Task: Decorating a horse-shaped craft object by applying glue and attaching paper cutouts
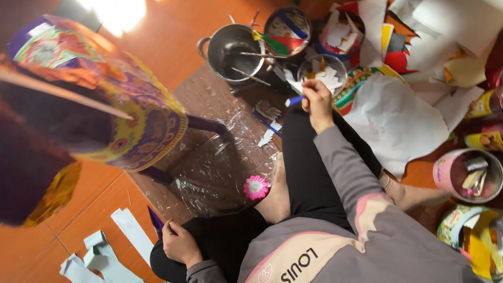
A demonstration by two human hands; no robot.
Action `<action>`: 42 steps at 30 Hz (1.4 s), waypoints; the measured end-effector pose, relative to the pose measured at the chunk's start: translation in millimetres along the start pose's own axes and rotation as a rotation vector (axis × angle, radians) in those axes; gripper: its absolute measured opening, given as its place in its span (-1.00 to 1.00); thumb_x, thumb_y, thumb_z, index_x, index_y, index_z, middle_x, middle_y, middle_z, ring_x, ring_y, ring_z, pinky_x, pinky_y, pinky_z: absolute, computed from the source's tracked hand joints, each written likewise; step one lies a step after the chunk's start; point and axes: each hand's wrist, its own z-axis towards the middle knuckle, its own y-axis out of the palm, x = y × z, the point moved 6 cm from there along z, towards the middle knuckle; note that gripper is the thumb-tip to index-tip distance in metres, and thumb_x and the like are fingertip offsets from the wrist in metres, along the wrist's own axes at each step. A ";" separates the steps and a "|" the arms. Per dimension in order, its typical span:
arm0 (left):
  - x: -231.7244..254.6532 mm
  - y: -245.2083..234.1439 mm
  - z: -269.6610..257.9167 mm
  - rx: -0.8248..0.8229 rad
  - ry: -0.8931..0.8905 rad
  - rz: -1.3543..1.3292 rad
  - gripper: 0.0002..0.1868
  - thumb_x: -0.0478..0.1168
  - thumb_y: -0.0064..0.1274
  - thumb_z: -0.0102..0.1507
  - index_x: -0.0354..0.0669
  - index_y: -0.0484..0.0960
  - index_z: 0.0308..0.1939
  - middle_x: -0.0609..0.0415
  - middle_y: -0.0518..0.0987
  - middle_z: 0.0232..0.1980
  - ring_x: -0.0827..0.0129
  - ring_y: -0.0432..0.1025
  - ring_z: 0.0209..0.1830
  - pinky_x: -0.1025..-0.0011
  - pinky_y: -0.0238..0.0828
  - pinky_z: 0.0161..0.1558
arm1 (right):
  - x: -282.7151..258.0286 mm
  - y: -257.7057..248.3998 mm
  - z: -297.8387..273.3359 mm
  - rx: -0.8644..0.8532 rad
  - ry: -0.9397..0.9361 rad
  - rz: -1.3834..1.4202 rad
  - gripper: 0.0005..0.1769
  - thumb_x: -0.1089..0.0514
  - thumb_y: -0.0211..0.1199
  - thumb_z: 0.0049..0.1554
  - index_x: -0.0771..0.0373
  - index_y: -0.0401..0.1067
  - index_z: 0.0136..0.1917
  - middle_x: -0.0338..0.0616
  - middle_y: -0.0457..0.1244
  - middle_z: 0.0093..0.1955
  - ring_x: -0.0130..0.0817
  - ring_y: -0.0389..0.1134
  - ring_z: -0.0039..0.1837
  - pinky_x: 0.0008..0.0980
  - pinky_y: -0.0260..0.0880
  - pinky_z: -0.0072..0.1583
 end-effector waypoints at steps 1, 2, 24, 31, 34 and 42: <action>-6.8 5.1 -1.3 0.014 -0.018 -0.004 -0.78 -0.17 -0.12 0.40 -0.08 0.67 -0.10 0.07 0.65 -0.15 0.16 0.51 -0.22 0.23 0.40 -0.26 | -2.5 0.7 -9.7 -0.022 -0.002 -0.005 -0.88 0.38 0.09 0.01 0.19 0.32 -0.22 -0.25 0.08 -0.45 -0.58 0.06 -0.56 -0.62 -0.21 -0.52; -12.9 8.9 -2.2 0.030 -0.014 -0.020 -0.83 -0.16 -0.08 0.38 0.03 0.65 -0.11 0.14 0.64 -0.18 0.20 0.53 -0.22 0.29 0.43 -0.20 | -5.7 3.8 -19.8 -0.077 -0.028 -0.079 -0.89 0.37 0.10 0.03 0.23 0.36 -0.16 -0.25 0.06 -0.45 -0.57 0.08 -0.57 -0.61 -0.10 -0.53; 193.2 -129.2 1.3 -0.511 0.420 -0.843 -0.66 -0.16 0.08 0.25 -0.14 0.51 0.09 0.01 0.56 0.03 0.26 0.47 0.00 0.35 0.37 -0.02 | -33.0 195.9 -279.5 -1.154 -1.029 -0.930 -0.91 0.23 0.27 0.05 0.17 0.46 -0.12 0.08 0.15 0.26 0.08 0.18 0.19 0.01 0.12 0.16; 150.5 -102.1 21.7 -0.211 0.123 -0.948 -0.76 -0.37 0.05 0.12 -0.05 0.67 -0.17 0.18 0.68 -0.25 0.53 0.49 -0.35 0.52 0.38 -0.27 | -11.7 206.3 -274.8 -1.221 -0.573 -0.992 -0.79 0.20 0.21 0.08 0.17 0.47 0.03 -0.11 0.36 -0.08 -0.23 0.34 -0.01 -0.31 0.34 0.00; 143.7 -135.4 39.1 -0.189 0.140 -1.113 -0.84 -0.38 0.13 0.17 -0.16 0.67 -0.17 0.12 0.68 -0.20 0.53 0.52 -0.23 0.57 0.48 -0.13 | -18.3 207.0 -272.0 -1.253 -0.125 -0.939 -0.66 0.23 0.31 0.02 0.11 0.50 0.11 -0.10 0.47 -0.08 -0.44 0.41 -0.17 -0.47 0.38 -0.13; 51.3 -211.0 95.8 0.138 -0.116 -1.452 -0.84 -0.45 0.12 0.18 -0.20 0.67 -0.20 0.04 0.65 -0.32 0.44 0.50 -0.38 0.54 0.51 -0.31 | -120.9 196.3 -208.8 -1.274 -0.397 -0.784 -0.85 0.34 0.34 -0.02 0.32 0.56 -0.11 -0.16 0.41 -0.27 -0.50 0.37 -0.25 -0.57 0.36 -0.22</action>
